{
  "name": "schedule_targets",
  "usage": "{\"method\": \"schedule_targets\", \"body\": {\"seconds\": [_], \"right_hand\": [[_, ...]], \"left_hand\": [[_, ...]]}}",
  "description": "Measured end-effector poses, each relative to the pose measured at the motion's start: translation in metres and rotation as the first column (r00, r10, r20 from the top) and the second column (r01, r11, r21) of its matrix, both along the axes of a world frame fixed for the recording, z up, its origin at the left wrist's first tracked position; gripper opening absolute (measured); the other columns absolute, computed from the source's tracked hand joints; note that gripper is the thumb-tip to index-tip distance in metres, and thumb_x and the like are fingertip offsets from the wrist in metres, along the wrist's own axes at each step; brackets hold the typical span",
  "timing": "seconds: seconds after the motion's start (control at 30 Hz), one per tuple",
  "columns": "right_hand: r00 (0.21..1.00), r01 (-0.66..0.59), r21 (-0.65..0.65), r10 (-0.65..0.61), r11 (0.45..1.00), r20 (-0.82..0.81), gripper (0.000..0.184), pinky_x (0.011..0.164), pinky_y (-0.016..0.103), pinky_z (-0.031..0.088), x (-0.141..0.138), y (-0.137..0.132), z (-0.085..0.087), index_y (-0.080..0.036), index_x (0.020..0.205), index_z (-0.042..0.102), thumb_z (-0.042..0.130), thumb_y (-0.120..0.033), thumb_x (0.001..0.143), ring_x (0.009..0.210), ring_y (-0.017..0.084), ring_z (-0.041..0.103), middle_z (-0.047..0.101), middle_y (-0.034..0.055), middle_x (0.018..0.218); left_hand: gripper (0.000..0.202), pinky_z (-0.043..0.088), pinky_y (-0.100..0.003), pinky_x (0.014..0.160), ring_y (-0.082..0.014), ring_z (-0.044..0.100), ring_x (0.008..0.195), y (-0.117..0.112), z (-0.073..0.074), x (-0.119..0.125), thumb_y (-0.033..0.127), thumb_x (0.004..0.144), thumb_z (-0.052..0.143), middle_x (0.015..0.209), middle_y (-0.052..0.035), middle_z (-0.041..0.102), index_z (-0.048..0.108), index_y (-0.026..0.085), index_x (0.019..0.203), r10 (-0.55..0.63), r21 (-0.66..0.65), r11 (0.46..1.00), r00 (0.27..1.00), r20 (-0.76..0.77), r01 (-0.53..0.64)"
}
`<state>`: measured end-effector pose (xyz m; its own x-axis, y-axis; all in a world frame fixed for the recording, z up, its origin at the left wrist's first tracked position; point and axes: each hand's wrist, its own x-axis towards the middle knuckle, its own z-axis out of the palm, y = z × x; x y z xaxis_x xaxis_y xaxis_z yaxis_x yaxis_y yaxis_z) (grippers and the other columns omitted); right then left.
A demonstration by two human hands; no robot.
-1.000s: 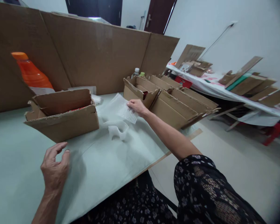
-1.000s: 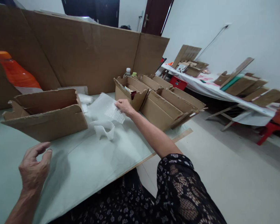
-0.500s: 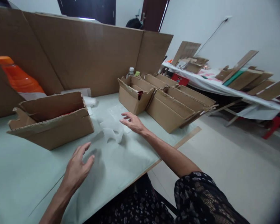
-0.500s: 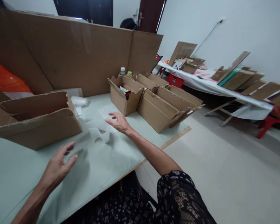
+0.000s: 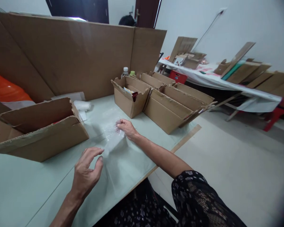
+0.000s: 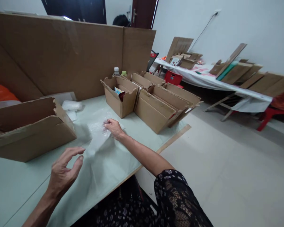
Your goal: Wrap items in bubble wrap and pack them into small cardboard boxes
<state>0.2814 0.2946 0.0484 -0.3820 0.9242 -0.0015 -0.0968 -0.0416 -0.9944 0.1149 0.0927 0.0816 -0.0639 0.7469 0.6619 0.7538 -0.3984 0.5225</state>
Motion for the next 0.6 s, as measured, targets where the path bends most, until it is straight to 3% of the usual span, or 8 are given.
{"method": "schedule_targets", "body": {"seconds": [0.07, 0.13, 0.2, 0.3, 0.37, 0.5, 0.6], "right_hand": [[0.999, -0.012, -0.045, 0.011, 0.999, -0.039, 0.018, 0.055, 0.022, 0.048, -0.002, -0.003, -0.007, -0.02, 0.082, 0.056, 0.062, -0.027, 0.067, 0.059, 0.011, 0.059, 0.063, -0.0024, 0.071], [0.997, -0.028, -0.075, 0.023, 0.997, -0.072, 0.017, 0.056, 0.022, 0.048, -0.007, -0.007, -0.011, -0.02, 0.084, 0.055, 0.06, -0.024, 0.068, 0.06, 0.011, 0.059, 0.064, -0.0024, 0.073], [0.995, -0.035, -0.094, 0.026, 0.995, -0.095, 0.015, 0.057, 0.023, 0.049, -0.014, -0.013, -0.013, -0.02, 0.084, 0.054, 0.058, -0.022, 0.07, 0.061, 0.011, 0.058, 0.063, -0.003, 0.073], [0.994, -0.036, -0.097, 0.025, 0.995, -0.107, 0.012, 0.057, 0.024, 0.049, -0.03, -0.02, -0.014, -0.02, 0.083, 0.055, 0.056, -0.018, 0.072, 0.059, 0.011, 0.057, 0.062, -0.0032, 0.072], [0.994, -0.039, -0.076, 0.031, 0.996, -0.102, 0.011, 0.059, 0.025, 0.05, -0.039, -0.02, -0.012, -0.019, 0.082, 0.057, 0.057, -0.015, 0.072, 0.061, 0.012, 0.058, 0.063, -0.0026, 0.073], [0.999, 0.006, 0.043, -0.005, 0.999, -0.032, 0.014, 0.078, 0.027, 0.052, -0.023, -0.007, -0.006, -0.019, 0.089, 0.062, 0.063, -0.015, 0.075, 0.081, 0.014, 0.064, 0.067, -0.0012, 0.085], [0.974, -0.006, 0.325, -0.068, 0.946, 0.215, 0.029, 0.094, 0.036, 0.051, 0.022, 0.001, -0.005, -0.018, 0.111, 0.064, 0.061, -0.017, 0.081, 0.104, 0.019, 0.064, 0.07, 0.006, 0.112]], "left_hand": [[0.037, 0.054, -0.039, 0.095, -0.0241, 0.065, 0.112, -0.002, -0.011, 0.002, 0.028, 0.091, 0.062, 0.12, -0.0107, 0.066, 0.06, 0.021, 0.128, 0.038, -0.081, 0.996, 0.999, -0.022, -0.039], [0.07, 0.051, -0.048, 0.103, -0.0318, 0.056, 0.129, 0.001, -0.027, 0.005, 0.04, 0.086, 0.069, 0.141, -0.0168, 0.056, 0.043, 0.02, 0.148, 0.062, -0.166, 0.983, 0.995, -0.072, -0.073], [0.088, 0.048, -0.054, 0.106, -0.0357, 0.052, 0.134, 0.007, -0.042, 0.008, 0.044, 0.081, 0.072, 0.148, -0.0186, 0.051, 0.031, 0.019, 0.155, 0.032, -0.227, 0.972, 0.99, -0.14, -0.063], [0.066, 0.054, -0.049, 0.093, -0.0305, 0.063, 0.109, 0.015, -0.055, 0.008, 0.026, 0.086, 0.063, 0.121, -0.0132, 0.066, 0.04, 0.019, 0.148, 0.028, -0.207, 0.976, 0.981, -0.192, -0.068], [0.048, 0.055, -0.044, 0.086, -0.0267, 0.064, 0.095, 0.017, -0.054, 0.005, 0.014, 0.087, 0.055, 0.103, -0.0092, 0.068, 0.053, 0.02, 0.134, 0.02, -0.136, 0.989, 0.975, -0.219, -0.051], [0.036, 0.051, -0.048, 0.094, -0.031, 0.061, 0.109, 0.004, -0.045, -0.004, 0.008, 0.085, 0.056, 0.116, -0.0134, 0.065, 0.06, 0.02, 0.119, -0.065, -0.089, 0.995, 0.92, -0.387, 0.033], [0.043, 0.052, -0.046, 0.093, -0.0307, 0.061, 0.112, -0.016, -0.05, -0.007, 0.003, 0.082, 0.054, 0.123, -0.0139, 0.064, 0.059, 0.02, 0.121, -0.139, -0.185, 0.981, 0.897, -0.419, 0.066]]}}
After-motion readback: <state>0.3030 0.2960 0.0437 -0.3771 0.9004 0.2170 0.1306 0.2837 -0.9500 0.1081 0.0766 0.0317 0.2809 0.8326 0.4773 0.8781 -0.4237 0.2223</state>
